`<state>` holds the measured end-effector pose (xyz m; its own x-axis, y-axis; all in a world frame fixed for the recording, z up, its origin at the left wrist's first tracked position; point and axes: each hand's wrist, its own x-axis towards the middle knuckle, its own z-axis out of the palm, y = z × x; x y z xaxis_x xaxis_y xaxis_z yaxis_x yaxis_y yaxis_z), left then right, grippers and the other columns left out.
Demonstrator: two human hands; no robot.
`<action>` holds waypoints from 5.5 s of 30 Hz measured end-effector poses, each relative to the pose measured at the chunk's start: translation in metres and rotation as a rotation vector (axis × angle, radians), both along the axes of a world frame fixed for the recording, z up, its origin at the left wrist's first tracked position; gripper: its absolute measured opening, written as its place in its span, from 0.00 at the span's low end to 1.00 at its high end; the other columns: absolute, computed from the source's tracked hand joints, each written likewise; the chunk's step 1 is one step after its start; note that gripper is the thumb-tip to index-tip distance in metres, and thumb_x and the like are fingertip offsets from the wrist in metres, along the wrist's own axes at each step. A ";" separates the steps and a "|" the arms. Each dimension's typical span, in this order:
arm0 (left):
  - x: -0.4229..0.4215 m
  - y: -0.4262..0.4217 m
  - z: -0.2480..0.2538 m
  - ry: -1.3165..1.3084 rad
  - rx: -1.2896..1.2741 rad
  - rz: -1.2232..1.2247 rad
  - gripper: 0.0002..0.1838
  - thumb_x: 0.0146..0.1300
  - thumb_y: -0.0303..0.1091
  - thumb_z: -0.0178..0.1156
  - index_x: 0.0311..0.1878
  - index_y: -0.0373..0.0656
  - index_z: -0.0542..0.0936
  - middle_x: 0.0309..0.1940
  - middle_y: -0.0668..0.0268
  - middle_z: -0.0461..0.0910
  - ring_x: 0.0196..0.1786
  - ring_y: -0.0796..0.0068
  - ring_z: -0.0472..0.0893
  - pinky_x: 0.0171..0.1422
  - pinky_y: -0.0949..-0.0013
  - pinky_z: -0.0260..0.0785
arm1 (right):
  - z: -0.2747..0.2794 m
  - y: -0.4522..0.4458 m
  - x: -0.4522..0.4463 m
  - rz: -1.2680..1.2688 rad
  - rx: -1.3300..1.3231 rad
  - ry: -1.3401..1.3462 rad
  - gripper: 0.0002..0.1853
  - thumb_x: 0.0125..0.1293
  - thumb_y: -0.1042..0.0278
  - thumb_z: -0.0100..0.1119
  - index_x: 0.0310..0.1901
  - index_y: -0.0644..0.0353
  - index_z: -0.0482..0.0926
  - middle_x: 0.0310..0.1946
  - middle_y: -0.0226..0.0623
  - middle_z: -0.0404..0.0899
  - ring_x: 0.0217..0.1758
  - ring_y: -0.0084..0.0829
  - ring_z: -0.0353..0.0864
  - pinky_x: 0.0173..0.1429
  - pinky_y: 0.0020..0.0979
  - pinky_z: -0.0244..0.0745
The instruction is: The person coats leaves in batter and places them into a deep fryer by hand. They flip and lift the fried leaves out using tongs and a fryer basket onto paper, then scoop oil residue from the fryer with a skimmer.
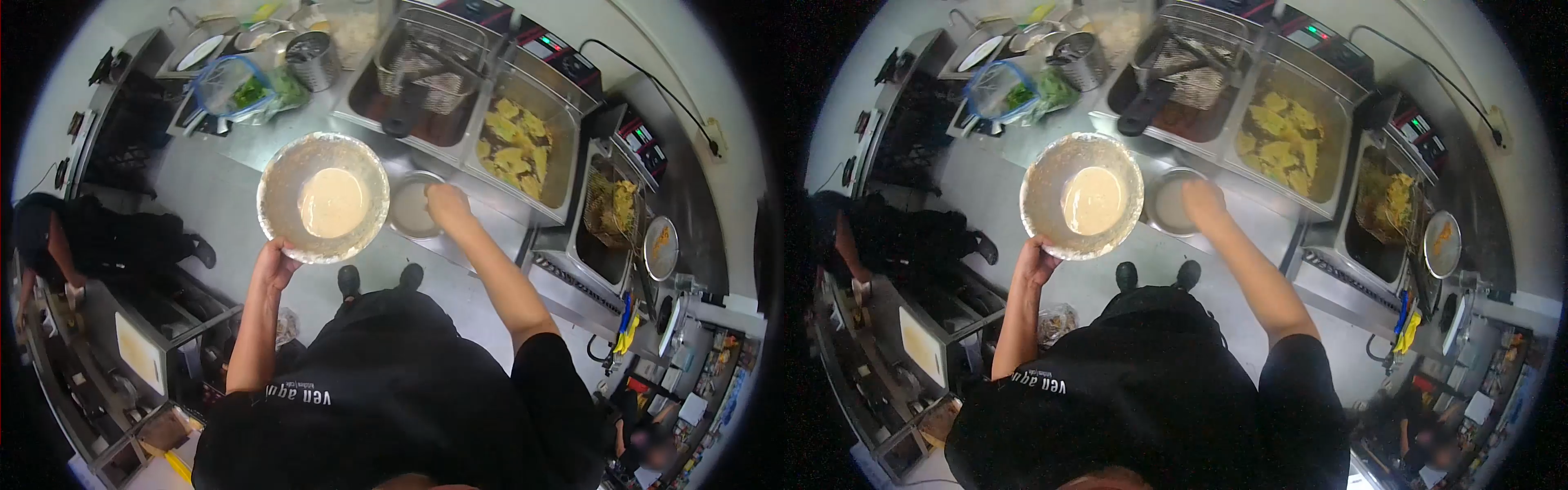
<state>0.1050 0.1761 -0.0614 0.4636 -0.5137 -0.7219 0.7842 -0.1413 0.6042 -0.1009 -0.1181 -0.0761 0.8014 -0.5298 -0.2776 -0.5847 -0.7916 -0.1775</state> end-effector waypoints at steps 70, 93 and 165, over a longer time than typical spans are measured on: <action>-0.670 -0.274 -0.115 0.195 -0.268 -1.024 0.38 0.68 0.43 0.56 0.75 0.49 0.50 0.65 0.60 0.68 0.66 0.64 0.70 0.66 0.64 0.66 | -0.121 0.036 -0.575 -1.339 0.263 -0.924 0.23 0.75 0.51 0.44 0.44 0.69 0.75 0.39 0.42 0.78 0.39 0.28 0.76 0.41 0.31 0.70; -0.448 -0.309 -0.096 -2.263 -0.389 -1.916 0.30 0.63 0.49 0.55 0.68 0.51 0.69 0.71 0.57 0.60 0.67 0.46 0.65 0.70 0.49 0.55 | 0.119 -0.073 -0.410 -0.900 1.488 -1.754 0.43 0.72 0.38 0.31 0.73 0.71 0.41 0.72 0.61 0.48 0.72 0.48 0.61 0.72 0.41 0.63; -0.871 0.359 -0.160 -0.734 -2.723 -2.665 0.50 0.46 0.42 0.73 0.67 0.27 0.57 0.66 0.40 0.60 0.68 0.46 0.64 0.73 0.58 0.58 | -0.003 0.653 -0.477 -3.410 -0.934 -0.604 0.34 0.62 0.80 0.46 0.70 0.65 0.49 0.51 0.66 0.65 0.52 0.64 0.72 0.56 0.49 0.70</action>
<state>-0.7659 0.5353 -0.2218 -0.5240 0.8472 -0.0873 0.7081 0.4904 0.5080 -0.5779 0.5345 -0.0796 -0.5981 0.7911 -0.1282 0.6139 0.3495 -0.7077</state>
